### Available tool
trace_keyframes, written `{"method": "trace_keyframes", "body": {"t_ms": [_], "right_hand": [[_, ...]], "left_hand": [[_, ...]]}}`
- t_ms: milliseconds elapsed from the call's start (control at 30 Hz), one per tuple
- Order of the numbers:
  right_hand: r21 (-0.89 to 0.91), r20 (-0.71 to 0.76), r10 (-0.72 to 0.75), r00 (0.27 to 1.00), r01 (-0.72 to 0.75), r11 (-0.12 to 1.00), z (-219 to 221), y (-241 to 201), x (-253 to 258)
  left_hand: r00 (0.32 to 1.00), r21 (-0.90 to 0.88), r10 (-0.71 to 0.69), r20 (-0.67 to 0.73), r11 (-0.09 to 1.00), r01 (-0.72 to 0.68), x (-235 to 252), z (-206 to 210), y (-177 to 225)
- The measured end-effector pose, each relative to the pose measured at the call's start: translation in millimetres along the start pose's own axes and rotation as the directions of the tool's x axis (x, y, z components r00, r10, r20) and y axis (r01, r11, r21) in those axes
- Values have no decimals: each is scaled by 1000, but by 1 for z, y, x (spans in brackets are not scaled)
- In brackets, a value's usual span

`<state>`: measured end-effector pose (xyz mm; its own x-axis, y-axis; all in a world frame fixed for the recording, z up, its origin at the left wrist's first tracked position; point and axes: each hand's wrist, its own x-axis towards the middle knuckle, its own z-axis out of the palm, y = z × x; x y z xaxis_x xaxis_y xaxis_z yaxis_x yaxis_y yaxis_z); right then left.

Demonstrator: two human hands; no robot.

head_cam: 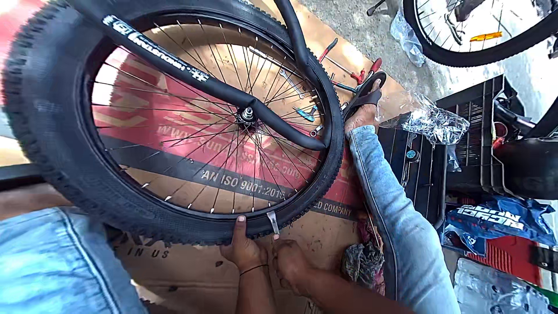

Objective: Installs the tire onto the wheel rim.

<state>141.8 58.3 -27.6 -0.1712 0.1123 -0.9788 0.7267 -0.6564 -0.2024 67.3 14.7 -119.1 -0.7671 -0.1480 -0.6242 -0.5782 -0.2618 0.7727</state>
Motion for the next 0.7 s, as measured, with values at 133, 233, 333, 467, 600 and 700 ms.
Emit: {"method": "trace_keyframes", "body": {"t_ms": [133, 233, 333, 467, 600, 700], "right_hand": [[-682, 8, -256, 967, 192, 705, -9, -18, -30], [-848, -41, -404, 914, 183, 498, -40, -20, -31], [-910, 61, -559, 827, 276, 309, -84, -24, -21], [-968, 171, -641, 748, 248, 31, -122, -53, -28], [-948, 309, -572, 760, 296, -119, -130, -116, -30], [-900, 410, -372, 833, 301, -317, -113, -167, -12]], "left_hand": [[980, 64, 146, -134, 988, -139, 23, 5, 42], [982, 104, 139, -128, 986, -127, 41, 0, 60], [990, 150, -18, -141, 988, 39, 25, 3, 58], [970, 57, -194, -147, 977, 204, 2, 14, 23], [987, 45, -125, -96, 990, 130, 22, 1, -2], [989, 3, -131, -62, 991, 132, 25, -2, -2]]}}
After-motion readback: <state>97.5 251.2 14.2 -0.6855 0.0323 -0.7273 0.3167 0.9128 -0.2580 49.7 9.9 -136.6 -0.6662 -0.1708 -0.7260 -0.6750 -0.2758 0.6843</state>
